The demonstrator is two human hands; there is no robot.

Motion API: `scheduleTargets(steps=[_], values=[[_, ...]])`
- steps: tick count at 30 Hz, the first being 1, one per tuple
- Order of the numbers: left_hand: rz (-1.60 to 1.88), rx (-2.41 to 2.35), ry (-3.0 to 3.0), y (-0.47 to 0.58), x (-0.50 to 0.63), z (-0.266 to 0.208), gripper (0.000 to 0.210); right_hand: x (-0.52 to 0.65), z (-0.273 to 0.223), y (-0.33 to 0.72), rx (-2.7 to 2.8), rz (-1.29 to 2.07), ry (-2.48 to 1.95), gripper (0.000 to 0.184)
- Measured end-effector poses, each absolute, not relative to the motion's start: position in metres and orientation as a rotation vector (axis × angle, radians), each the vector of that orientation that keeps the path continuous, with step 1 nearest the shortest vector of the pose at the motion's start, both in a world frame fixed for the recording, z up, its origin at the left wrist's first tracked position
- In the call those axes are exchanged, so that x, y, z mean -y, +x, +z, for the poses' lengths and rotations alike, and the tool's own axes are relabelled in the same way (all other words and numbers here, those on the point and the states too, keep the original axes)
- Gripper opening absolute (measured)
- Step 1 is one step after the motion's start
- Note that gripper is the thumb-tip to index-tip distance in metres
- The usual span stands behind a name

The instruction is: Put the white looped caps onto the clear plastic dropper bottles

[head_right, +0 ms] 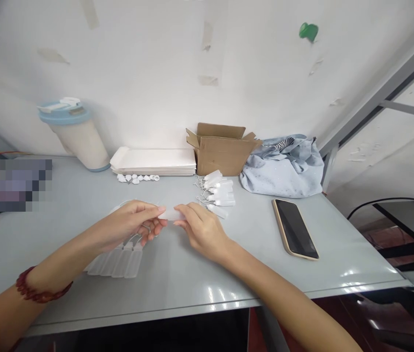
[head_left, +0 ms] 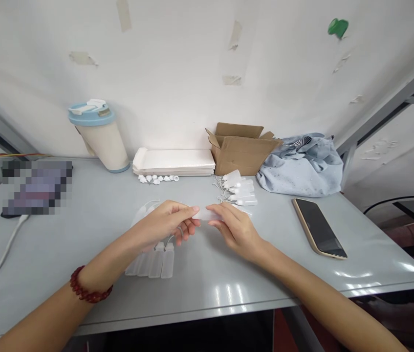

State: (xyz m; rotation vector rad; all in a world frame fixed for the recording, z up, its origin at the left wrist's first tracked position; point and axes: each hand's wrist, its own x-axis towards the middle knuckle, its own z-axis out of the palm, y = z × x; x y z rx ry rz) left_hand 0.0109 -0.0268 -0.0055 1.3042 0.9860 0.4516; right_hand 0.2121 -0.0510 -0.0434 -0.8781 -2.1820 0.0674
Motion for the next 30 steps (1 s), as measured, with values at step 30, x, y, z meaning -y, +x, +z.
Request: scheduleTargets(steps=[30], values=[[0.448,-0.977,1.487,0.014,0.031,0.0,0.04,0.056,-0.038,0.213,2.109,0.177,-0.912,0.022]])
